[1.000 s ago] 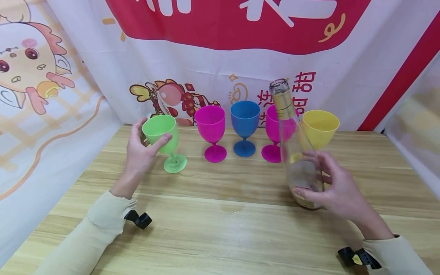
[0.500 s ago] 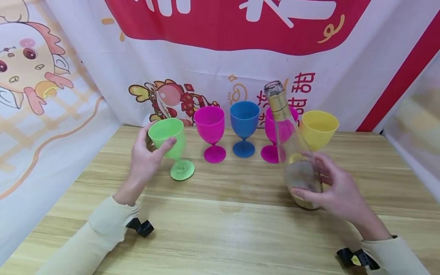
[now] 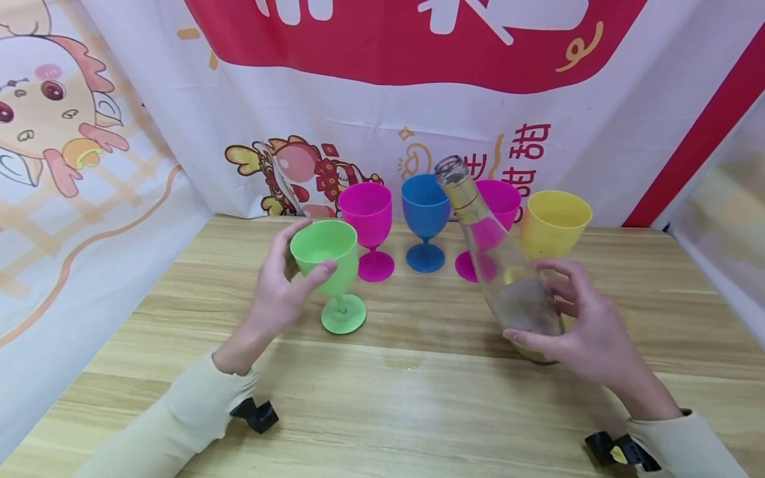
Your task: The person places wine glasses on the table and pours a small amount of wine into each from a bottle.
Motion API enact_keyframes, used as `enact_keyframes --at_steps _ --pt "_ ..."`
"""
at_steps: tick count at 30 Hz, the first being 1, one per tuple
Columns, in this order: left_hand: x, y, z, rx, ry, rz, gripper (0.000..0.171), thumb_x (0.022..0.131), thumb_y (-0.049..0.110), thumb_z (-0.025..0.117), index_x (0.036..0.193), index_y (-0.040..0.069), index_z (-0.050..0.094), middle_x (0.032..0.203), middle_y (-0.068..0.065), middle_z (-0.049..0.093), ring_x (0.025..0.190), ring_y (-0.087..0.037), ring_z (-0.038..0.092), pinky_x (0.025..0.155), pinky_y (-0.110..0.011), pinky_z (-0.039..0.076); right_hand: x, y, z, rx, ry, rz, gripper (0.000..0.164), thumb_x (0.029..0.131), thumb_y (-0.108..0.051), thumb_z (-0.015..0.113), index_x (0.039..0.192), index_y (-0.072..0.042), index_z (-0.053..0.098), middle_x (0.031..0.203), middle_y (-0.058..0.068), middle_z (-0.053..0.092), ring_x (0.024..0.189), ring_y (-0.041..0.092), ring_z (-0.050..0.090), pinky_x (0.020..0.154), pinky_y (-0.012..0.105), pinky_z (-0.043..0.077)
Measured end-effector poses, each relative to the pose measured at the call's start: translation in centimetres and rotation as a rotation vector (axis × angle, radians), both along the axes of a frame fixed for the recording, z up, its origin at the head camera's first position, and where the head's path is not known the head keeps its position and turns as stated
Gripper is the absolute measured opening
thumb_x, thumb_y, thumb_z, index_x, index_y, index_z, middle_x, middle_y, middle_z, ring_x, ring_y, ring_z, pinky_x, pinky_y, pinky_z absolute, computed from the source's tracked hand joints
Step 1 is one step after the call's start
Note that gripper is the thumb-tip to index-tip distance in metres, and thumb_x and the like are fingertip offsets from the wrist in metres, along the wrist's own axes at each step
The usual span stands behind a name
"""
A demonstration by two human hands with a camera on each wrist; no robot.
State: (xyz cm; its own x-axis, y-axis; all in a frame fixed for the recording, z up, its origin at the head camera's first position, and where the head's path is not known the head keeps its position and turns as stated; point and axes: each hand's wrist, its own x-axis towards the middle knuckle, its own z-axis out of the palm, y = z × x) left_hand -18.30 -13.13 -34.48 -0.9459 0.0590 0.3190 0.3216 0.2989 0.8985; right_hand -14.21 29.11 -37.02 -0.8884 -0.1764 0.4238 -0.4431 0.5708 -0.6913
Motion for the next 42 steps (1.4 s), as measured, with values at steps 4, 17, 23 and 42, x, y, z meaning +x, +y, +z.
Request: enact_keyframes --at_steps 4,17,23,42 --pt "0.5 0.8 -0.1 -0.015 0.002 -0.055 0.079 0.094 0.036 0.078 0.16 0.019 0.036 0.145 -0.005 0.059 0.126 -0.026 0.063 0.108 -0.048 0.057 0.0 -0.4 0.4 0.055 0.11 -0.026 0.11 0.053 0.003 0.104 0.149 -0.008 0.05 0.131 -0.032 0.059 0.117 -0.018 0.057 0.091 -0.002 0.043" --pt "1.1 2.7 -0.1 0.001 0.002 -0.156 0.084 0.092 0.031 0.079 0.162 0.013 0.035 0.142 -0.009 0.063 0.127 -0.026 0.065 0.109 -0.046 0.057 -0.6 -0.1 1.8 0.198 0.489 -0.072 0.102 0.077 -0.087 0.068 0.13 0.001 0.07 0.128 -0.013 0.071 0.126 -0.023 0.049 0.103 -0.003 0.034" --pt "0.9 3.3 -0.2 0.004 0.007 -0.197 0.087 0.093 0.043 0.079 0.162 0.015 0.034 0.138 -0.006 0.065 0.126 -0.024 0.066 0.109 -0.047 0.057 -0.6 -0.3 2.8 0.269 0.594 -0.117 0.102 0.086 -0.088 0.056 0.127 0.004 0.071 0.114 0.027 0.073 0.131 -0.024 0.043 0.104 -0.004 0.029" --pt "0.6 5.1 -0.5 0.022 0.017 -0.298 0.088 0.094 0.04 0.075 0.165 0.015 0.029 0.136 -0.004 0.066 0.122 -0.02 0.067 0.103 -0.04 0.06 0.0 -0.7 5.0 0.254 0.771 -0.053 0.082 0.098 -0.07 0.058 0.124 0.007 0.07 0.114 0.035 0.069 0.106 0.042 0.059 0.118 0.01 0.034"
